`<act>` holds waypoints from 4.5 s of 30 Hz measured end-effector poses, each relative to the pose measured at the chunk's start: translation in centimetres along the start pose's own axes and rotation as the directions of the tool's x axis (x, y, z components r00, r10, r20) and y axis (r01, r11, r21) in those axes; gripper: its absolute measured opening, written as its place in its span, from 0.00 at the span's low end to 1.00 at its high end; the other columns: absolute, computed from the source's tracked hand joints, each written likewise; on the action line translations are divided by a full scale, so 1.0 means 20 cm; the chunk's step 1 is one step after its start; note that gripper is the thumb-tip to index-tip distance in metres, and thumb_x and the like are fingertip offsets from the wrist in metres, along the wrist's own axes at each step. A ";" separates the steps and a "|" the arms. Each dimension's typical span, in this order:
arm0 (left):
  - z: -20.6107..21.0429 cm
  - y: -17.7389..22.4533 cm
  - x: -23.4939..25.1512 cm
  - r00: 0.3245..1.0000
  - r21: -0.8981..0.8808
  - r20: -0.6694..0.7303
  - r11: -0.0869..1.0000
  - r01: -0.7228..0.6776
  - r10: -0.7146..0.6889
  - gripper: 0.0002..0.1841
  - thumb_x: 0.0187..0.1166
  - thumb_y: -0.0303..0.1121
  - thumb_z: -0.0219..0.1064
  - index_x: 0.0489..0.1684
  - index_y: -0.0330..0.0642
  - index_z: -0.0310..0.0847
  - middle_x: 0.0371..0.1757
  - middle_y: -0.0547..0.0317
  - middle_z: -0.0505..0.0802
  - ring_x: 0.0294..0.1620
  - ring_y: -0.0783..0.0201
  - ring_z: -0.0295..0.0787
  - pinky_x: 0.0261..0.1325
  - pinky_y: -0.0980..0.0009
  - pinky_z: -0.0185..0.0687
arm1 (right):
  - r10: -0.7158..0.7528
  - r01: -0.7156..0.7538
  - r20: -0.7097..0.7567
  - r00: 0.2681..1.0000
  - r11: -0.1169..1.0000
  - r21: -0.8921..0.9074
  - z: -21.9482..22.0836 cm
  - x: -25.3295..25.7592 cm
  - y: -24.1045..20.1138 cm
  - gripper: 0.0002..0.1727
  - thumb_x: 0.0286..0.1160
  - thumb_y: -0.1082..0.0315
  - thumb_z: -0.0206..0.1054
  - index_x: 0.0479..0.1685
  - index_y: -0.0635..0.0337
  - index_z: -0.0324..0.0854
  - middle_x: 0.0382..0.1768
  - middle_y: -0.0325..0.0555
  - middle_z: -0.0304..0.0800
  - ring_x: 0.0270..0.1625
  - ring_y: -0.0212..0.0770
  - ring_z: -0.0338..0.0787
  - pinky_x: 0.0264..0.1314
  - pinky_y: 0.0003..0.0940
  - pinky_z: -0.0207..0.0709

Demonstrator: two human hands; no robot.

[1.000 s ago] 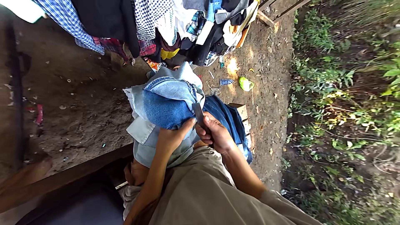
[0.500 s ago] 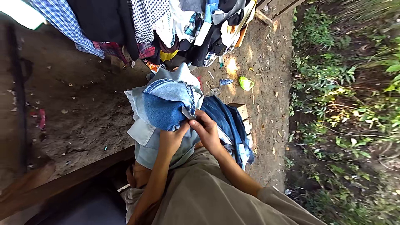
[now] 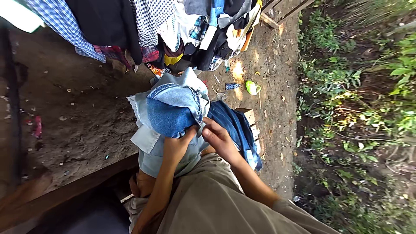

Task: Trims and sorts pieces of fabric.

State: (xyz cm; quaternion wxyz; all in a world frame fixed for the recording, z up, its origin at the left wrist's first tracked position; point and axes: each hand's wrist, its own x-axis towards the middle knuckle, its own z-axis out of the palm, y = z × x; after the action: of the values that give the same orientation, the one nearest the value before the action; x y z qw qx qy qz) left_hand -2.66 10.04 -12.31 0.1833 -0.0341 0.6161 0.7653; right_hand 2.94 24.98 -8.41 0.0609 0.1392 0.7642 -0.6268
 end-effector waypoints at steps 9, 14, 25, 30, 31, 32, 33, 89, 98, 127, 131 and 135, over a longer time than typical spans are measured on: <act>0.05 -0.04 -0.05 0.990 0.182 -0.047 0.975 -0.124 0.135 0.16 0.66 0.26 0.77 0.51 0.34 0.85 0.42 0.67 0.92 0.46 0.85 0.87 0.55 0.82 0.85 | -0.131 0.041 -0.166 0.977 0.890 -0.455 0.02 -0.03 0.08 0.27 0.84 0.52 0.63 0.75 0.58 0.80 0.32 0.42 0.89 0.28 0.31 0.82 0.35 0.36 0.80; 0.05 -0.05 -0.04 0.987 0.157 -0.057 0.978 -0.141 0.151 0.17 0.66 0.27 0.78 0.53 0.36 0.84 0.44 0.68 0.92 0.49 0.83 0.88 0.57 0.80 0.85 | -0.057 0.053 -0.164 0.985 0.998 -0.026 0.08 0.06 0.06 0.16 0.84 0.64 0.62 0.65 0.56 0.83 0.27 0.31 0.84 0.28 0.21 0.80 0.36 0.21 0.77; 0.01 -0.02 -0.02 0.998 -0.010 -0.013 0.998 -0.062 0.062 0.17 0.65 0.24 0.77 0.53 0.42 0.84 0.41 0.72 0.93 0.46 0.79 0.90 0.53 0.76 0.89 | 0.228 -0.288 0.188 0.955 0.857 0.427 -0.04 0.05 -0.03 0.11 0.88 0.56 0.54 0.58 0.45 0.77 0.24 0.28 0.79 0.17 0.19 0.69 0.17 0.14 0.60; -0.02 0.02 -0.02 0.999 -0.045 -0.003 0.998 0.042 -0.042 0.18 0.63 0.22 0.78 0.51 0.43 0.85 0.41 0.72 0.94 0.46 0.78 0.91 0.55 0.76 0.89 | -0.241 0.233 -0.014 0.970 0.948 -0.219 -0.02 -0.02 0.13 0.29 0.85 0.55 0.64 0.78 0.66 0.74 0.35 0.40 0.88 0.33 0.22 0.82 0.42 0.22 0.81; -0.02 0.02 -0.02 0.999 -0.058 0.003 0.998 0.032 -0.032 0.18 0.62 0.22 0.78 0.52 0.44 0.85 0.41 0.71 0.94 0.47 0.78 0.91 0.55 0.75 0.89 | -0.279 0.259 -0.026 0.960 0.919 -0.297 -0.02 -0.03 0.15 0.30 0.84 0.53 0.64 0.77 0.65 0.75 0.35 0.44 0.90 0.33 0.25 0.84 0.41 0.25 0.82; -0.02 0.01 -0.02 1.000 -0.068 0.005 0.997 0.024 -0.024 0.19 0.62 0.21 0.78 0.51 0.44 0.86 0.41 0.72 0.94 0.47 0.78 0.91 0.55 0.75 0.89 | -0.304 0.275 -0.031 0.952 0.896 -0.349 -0.03 -0.03 0.16 0.30 0.84 0.51 0.64 0.77 0.63 0.76 0.35 0.46 0.90 0.31 0.27 0.84 0.39 0.26 0.82; -0.02 0.02 -0.02 1.000 -0.075 0.003 0.997 0.022 -0.021 0.19 0.61 0.20 0.78 0.50 0.45 0.86 0.41 0.72 0.94 0.46 0.78 0.91 0.54 0.75 0.89 | -0.322 0.286 -0.032 0.946 0.878 -0.384 -0.03 -0.03 0.17 0.31 0.84 0.50 0.63 0.78 0.62 0.76 0.34 0.47 0.90 0.31 0.28 0.84 0.38 0.27 0.82; -0.10 0.01 -0.07 1.000 -0.130 0.001 0.991 0.007 -0.007 0.20 0.58 0.12 0.72 0.49 0.39 0.83 0.41 0.69 0.96 0.47 0.75 0.93 0.58 0.72 0.90 | -0.637 0.615 0.166 0.753 0.592 -0.520 -0.04 0.16 0.11 0.25 0.84 0.45 0.62 0.60 0.56 0.88 0.29 0.46 0.88 0.27 0.42 0.87 0.26 0.37 0.80; -0.13 0.06 -0.05 0.996 -0.048 0.088 0.999 0.002 0.002 0.17 0.60 0.14 0.73 0.47 0.38 0.84 0.40 0.69 0.96 0.45 0.75 0.93 0.57 0.73 0.90 | -0.496 0.523 0.165 0.852 0.812 -0.259 -0.05 0.14 0.11 0.22 0.84 0.52 0.65 0.62 0.59 0.88 0.39 0.46 0.93 0.38 0.34 0.91 0.42 0.34 0.86; 0.03 0.10 -0.16 0.996 -0.233 -0.080 0.972 0.017 -0.036 0.17 0.60 0.12 0.71 0.46 0.36 0.81 0.37 0.64 0.95 0.43 0.72 0.94 0.55 0.70 0.91 | -0.516 0.531 0.184 0.837 0.683 -0.502 -0.12 0.06 0.03 0.31 0.87 0.44 0.56 0.69 0.64 0.78 0.35 0.48 0.91 0.33 0.41 0.90 0.33 0.39 0.84; 0.00 0.10 -0.18 1.000 -0.192 -0.007 0.981 0.017 -0.019 0.20 0.57 0.13 0.75 0.49 0.37 0.83 0.41 0.66 0.96 0.46 0.73 0.94 0.57 0.71 0.90 | -0.582 0.611 0.234 0.779 0.617 -0.497 -0.10 0.10 -0.01 0.33 0.87 0.43 0.56 0.66 0.68 0.79 0.36 0.50 0.92 0.34 0.42 0.92 0.34 0.38 0.86; -0.06 0.14 -0.18 0.998 -0.157 0.062 0.987 0.019 -0.010 0.18 0.57 0.14 0.76 0.46 0.38 0.86 0.40 0.65 0.97 0.45 0.72 0.94 0.56 0.71 0.91 | -0.618 0.672 0.291 0.730 0.573 -0.470 -0.12 0.13 -0.02 0.32 0.88 0.43 0.54 0.64 0.67 0.81 0.36 0.49 0.93 0.34 0.41 0.92 0.32 0.37 0.85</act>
State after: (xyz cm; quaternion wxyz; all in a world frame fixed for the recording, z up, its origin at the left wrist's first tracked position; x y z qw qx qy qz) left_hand -0.39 7.48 -9.01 0.2044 -0.0294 0.5476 0.8109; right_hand 0.57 27.65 -8.17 -0.0987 -0.2017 0.9030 -0.3664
